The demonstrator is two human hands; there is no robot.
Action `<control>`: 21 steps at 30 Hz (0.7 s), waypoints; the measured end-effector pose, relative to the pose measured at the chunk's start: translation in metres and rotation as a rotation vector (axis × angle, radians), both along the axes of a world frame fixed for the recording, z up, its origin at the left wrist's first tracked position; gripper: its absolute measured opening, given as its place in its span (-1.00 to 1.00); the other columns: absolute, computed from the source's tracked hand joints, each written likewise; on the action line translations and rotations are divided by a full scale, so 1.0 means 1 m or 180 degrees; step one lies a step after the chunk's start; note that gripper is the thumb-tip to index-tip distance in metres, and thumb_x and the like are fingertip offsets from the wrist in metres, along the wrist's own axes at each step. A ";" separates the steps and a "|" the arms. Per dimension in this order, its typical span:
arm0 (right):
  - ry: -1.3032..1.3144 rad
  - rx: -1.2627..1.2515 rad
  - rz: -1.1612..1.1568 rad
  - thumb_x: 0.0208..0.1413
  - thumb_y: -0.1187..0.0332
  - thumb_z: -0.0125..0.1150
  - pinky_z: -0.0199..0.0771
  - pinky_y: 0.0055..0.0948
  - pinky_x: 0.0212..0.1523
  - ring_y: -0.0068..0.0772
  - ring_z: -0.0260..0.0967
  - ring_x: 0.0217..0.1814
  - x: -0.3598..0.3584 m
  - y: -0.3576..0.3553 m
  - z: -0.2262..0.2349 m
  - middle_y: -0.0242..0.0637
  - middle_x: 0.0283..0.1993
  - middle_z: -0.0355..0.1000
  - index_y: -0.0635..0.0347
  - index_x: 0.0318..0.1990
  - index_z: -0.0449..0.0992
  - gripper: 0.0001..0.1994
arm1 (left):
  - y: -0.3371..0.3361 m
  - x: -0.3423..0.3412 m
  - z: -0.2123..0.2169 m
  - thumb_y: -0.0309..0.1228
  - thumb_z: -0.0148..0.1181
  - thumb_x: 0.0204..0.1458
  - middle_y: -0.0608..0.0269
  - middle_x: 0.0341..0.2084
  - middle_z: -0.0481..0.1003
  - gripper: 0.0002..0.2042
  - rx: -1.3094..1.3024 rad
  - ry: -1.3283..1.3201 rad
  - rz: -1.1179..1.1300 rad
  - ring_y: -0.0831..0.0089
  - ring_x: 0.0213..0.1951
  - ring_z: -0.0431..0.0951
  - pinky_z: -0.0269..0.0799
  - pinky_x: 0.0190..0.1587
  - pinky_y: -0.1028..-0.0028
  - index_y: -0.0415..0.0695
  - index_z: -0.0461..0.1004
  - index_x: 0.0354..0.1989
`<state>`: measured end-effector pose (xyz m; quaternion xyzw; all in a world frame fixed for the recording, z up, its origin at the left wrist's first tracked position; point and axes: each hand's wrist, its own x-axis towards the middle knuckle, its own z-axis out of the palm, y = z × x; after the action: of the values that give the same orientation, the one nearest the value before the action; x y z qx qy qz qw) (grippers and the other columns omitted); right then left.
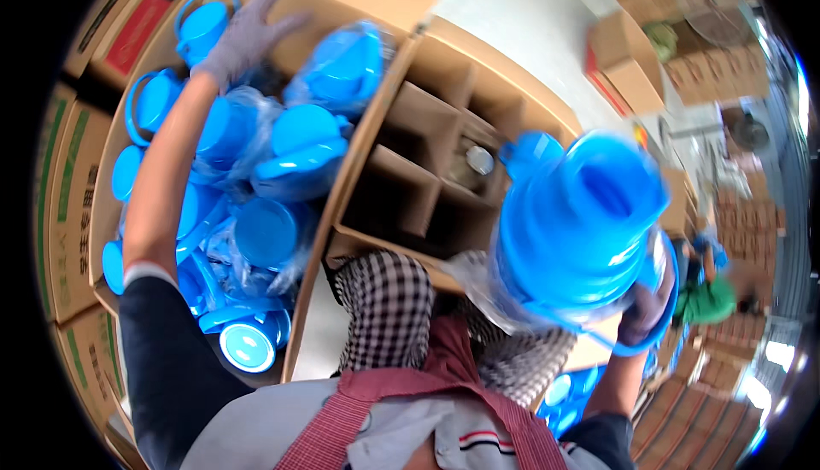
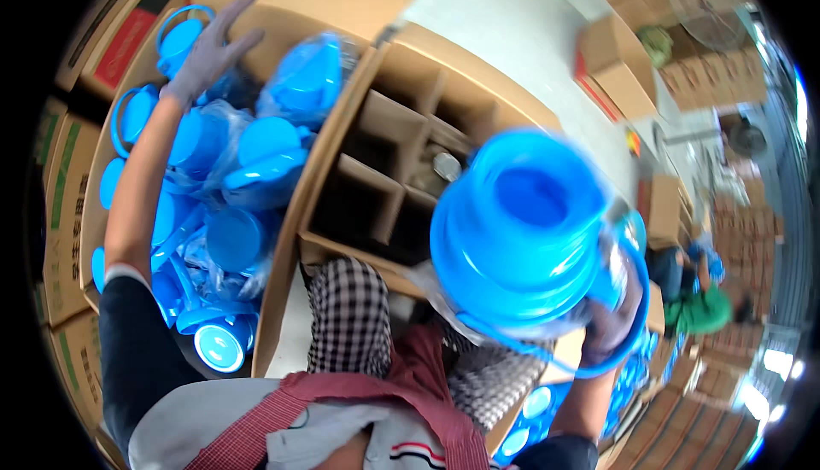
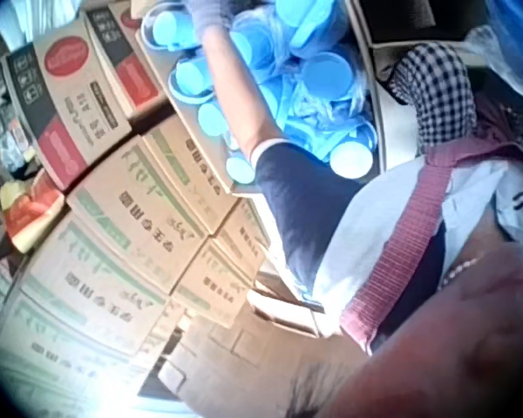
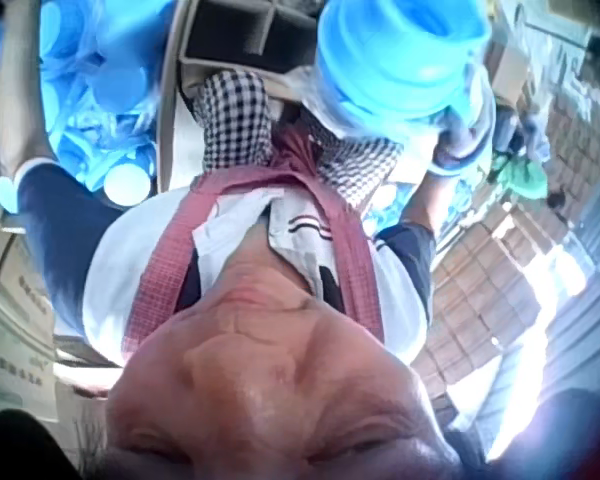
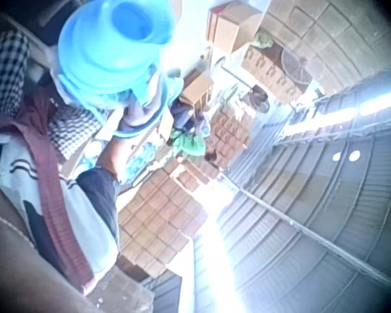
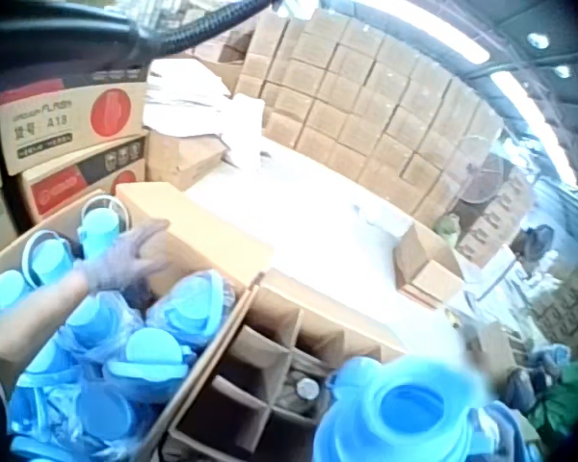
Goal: The person assembles blue plastic pitchers by inserting stainless steel inner containers into the plastic shells and screwing on the lids. They then place the completed units into a cardboard box.
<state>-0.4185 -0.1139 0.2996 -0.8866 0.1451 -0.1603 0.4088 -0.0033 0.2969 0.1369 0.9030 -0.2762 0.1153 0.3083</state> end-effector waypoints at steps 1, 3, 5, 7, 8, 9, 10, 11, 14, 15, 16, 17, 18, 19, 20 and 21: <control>-0.0336 -0.0388 0.0134 0.01 0.21 0.14 0.24 -0.24 0.23 -0.10 0.34 0.18 -0.006 -0.005 0.012 0.01 0.16 0.36 0.44 0.05 0.42 -0.49 | -0.041 -0.061 0.038 -0.08 0.14 0.08 0.09 0.34 0.11 -0.29 -0.0892 0.0581 -0.0876 0.19 0.38 0.04 -0.09 0.39 0.22 -0.08 0.07 0.37; -0.0700 0.0061 0.0109 0.07 0.30 0.12 0.32 -0.18 0.17 0.00 0.36 0.17 -0.038 -0.035 0.003 0.07 0.18 0.33 0.46 -0.04 0.48 -0.61 | -0.102 -0.151 0.095 -0.13 0.28 -0.01 0.10 0.34 0.11 -0.17 -0.1544 0.0318 -0.2335 0.27 0.39 0.03 -0.11 0.40 0.25 -0.15 0.00 0.39; -0.0915 0.1559 0.0604 0.15 0.29 0.08 0.36 -0.16 0.18 -0.07 0.37 0.14 -0.067 -0.053 -0.031 0.05 0.19 0.32 0.43 0.13 0.32 -0.54 | -0.168 -0.219 0.127 -0.08 0.29 -0.01 0.07 0.32 0.14 -0.12 -0.2525 0.0669 -0.3319 0.26 0.37 0.05 -0.05 0.36 0.29 -0.19 -0.04 0.39; -0.1064 0.2189 0.0899 0.15 0.30 0.14 0.36 -0.18 0.20 -0.17 0.36 0.13 -0.076 -0.041 -0.058 -0.04 0.17 0.34 0.40 0.21 0.26 -0.49 | -0.200 -0.271 0.141 -0.07 0.19 0.07 0.05 0.29 0.18 -0.20 -0.3078 0.1838 -0.3779 0.25 0.34 0.11 -0.02 0.34 0.32 -0.22 -0.01 0.38; -0.0833 0.1970 0.0965 0.14 0.29 0.15 0.38 -0.21 0.15 -0.22 0.38 0.10 -0.082 -0.039 -0.073 -0.05 0.13 0.37 0.38 0.15 0.31 -0.53 | -0.207 -0.288 0.140 -0.06 0.15 0.09 0.05 0.27 0.20 -0.23 -0.2988 0.2323 -0.3680 0.27 0.32 0.14 0.01 0.33 0.34 -0.23 0.02 0.37; -0.0195 0.1197 0.0960 0.14 0.29 0.15 0.41 -0.24 0.10 -0.27 0.39 0.08 -0.092 -0.053 -0.091 -0.06 0.10 0.40 0.37 0.10 0.36 -0.57 | -0.212 -0.305 0.133 -0.05 0.11 0.12 0.05 0.26 0.21 -0.26 -0.2850 0.2782 -0.3544 0.28 0.30 0.17 0.03 0.31 0.36 -0.24 0.05 0.36; 0.0533 0.0023 0.0979 0.13 0.29 0.16 0.43 -0.27 0.05 -0.31 0.41 0.05 -0.102 -0.068 -0.106 -0.08 0.06 0.43 0.36 0.04 0.41 -0.61 | -0.217 -0.319 0.111 -0.06 0.09 0.13 0.07 0.23 0.25 -0.30 -0.2287 0.2655 -0.3153 0.30 0.26 0.22 0.08 0.29 0.37 -0.24 0.10 0.34; 0.1075 -0.0690 0.0785 0.12 0.29 0.17 0.45 -0.29 0.00 -0.36 0.42 0.02 -0.118 -0.079 -0.115 -0.09 0.03 0.45 0.35 -0.01 0.46 -0.65 | -0.222 -0.331 0.088 -0.07 0.07 0.14 0.09 0.20 0.28 -0.34 -0.1725 0.2486 -0.2752 0.33 0.22 0.26 0.12 0.27 0.38 -0.24 0.14 0.31; 0.0578 0.0950 -0.1131 0.24 0.13 -0.03 0.45 -0.30 -0.07 -0.28 0.48 -0.09 -0.143 -0.061 -0.075 -0.09 -0.13 0.52 0.30 -0.02 0.47 -0.60 | -0.205 -0.381 0.081 -0.10 0.04 0.18 0.09 0.11 0.35 -0.41 -0.2647 0.3630 -0.2057 0.37 0.15 0.31 0.18 0.23 0.40 -0.25 0.21 0.27; -0.1038 0.0913 -0.1398 0.24 0.18 -0.01 0.40 -0.28 0.02 -0.28 0.44 -0.02 -0.126 -0.026 -0.073 -0.05 -0.07 0.49 0.35 0.00 0.45 -0.61 | -0.209 -0.391 0.077 -0.09 0.05 0.17 0.06 0.09 0.37 -0.43 -0.2721 0.3379 -0.1864 0.35 0.13 0.33 0.20 0.21 0.38 -0.25 0.24 0.23; -0.1630 0.0525 -0.1344 0.24 0.27 -0.01 0.31 -0.29 0.13 -0.22 0.35 0.11 -0.104 0.013 -0.078 0.01 0.07 0.40 0.37 0.08 0.40 -0.62 | -0.210 -0.400 0.069 -0.08 0.05 0.16 0.04 0.07 0.38 -0.44 -0.2759 0.3122 -0.1626 0.32 0.11 0.35 0.21 0.19 0.37 -0.25 0.28 0.20; -0.1557 0.0041 -0.0487 0.23 0.32 -0.02 0.22 -0.27 0.22 -0.09 0.24 0.23 -0.106 0.041 -0.069 0.05 0.17 0.29 0.37 0.14 0.34 -0.61 | -0.211 -0.407 0.066 -0.07 0.06 0.15 0.01 0.05 0.39 -0.46 -0.2824 0.2878 -0.1415 0.30 0.09 0.37 0.23 0.17 0.36 -0.25 0.31 0.16; -0.1837 -0.0210 -0.0627 0.24 0.34 -0.04 0.20 -0.25 0.24 -0.04 0.21 0.25 -0.105 0.045 -0.081 0.06 0.19 0.27 0.36 0.16 0.32 -0.61 | -0.203 -0.423 0.090 -0.08 0.18 0.06 -0.10 0.10 0.31 -0.38 -0.2792 0.2822 -0.1156 0.14 0.15 0.30 0.22 0.17 0.27 -0.26 0.24 0.19; -0.2116 -0.0463 -0.0761 0.24 0.37 -0.07 0.18 -0.22 0.27 0.01 0.18 0.28 -0.107 0.040 -0.097 0.07 0.21 0.25 0.35 0.18 0.30 -0.61 | -0.203 -0.442 0.086 -0.09 0.22 0.00 -0.12 0.13 0.26 -0.32 -0.2103 0.1906 -0.1126 0.07 0.17 0.26 0.19 0.19 0.22 -0.26 0.20 0.22; -0.1888 -0.0525 -0.0745 0.25 0.38 -0.09 0.16 -0.21 0.28 0.02 0.17 0.29 -0.109 0.027 -0.115 0.08 0.20 0.25 0.36 0.18 0.29 -0.61 | -0.202 -0.455 0.080 -0.10 0.27 -0.06 -0.14 0.16 0.21 -0.25 -0.1445 0.0954 -0.1073 0.01 0.19 0.22 0.17 0.20 0.18 -0.26 0.15 0.25; -0.1650 -0.0545 -0.0693 0.26 0.38 -0.12 0.14 -0.19 0.29 0.03 0.16 0.30 -0.116 0.014 -0.139 0.09 0.20 0.26 0.37 0.18 0.29 -0.61 | -0.199 -0.468 0.077 -0.11 0.32 -0.11 -0.17 0.19 0.16 -0.19 -0.0765 0.0008 -0.0949 -0.06 0.21 0.18 0.14 0.21 0.14 -0.26 0.10 0.28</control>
<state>-0.5345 -0.1003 0.1601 -0.8266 0.1160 -0.4361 0.3363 -0.4715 0.0976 0.2139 0.8089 -0.3908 0.0994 0.4279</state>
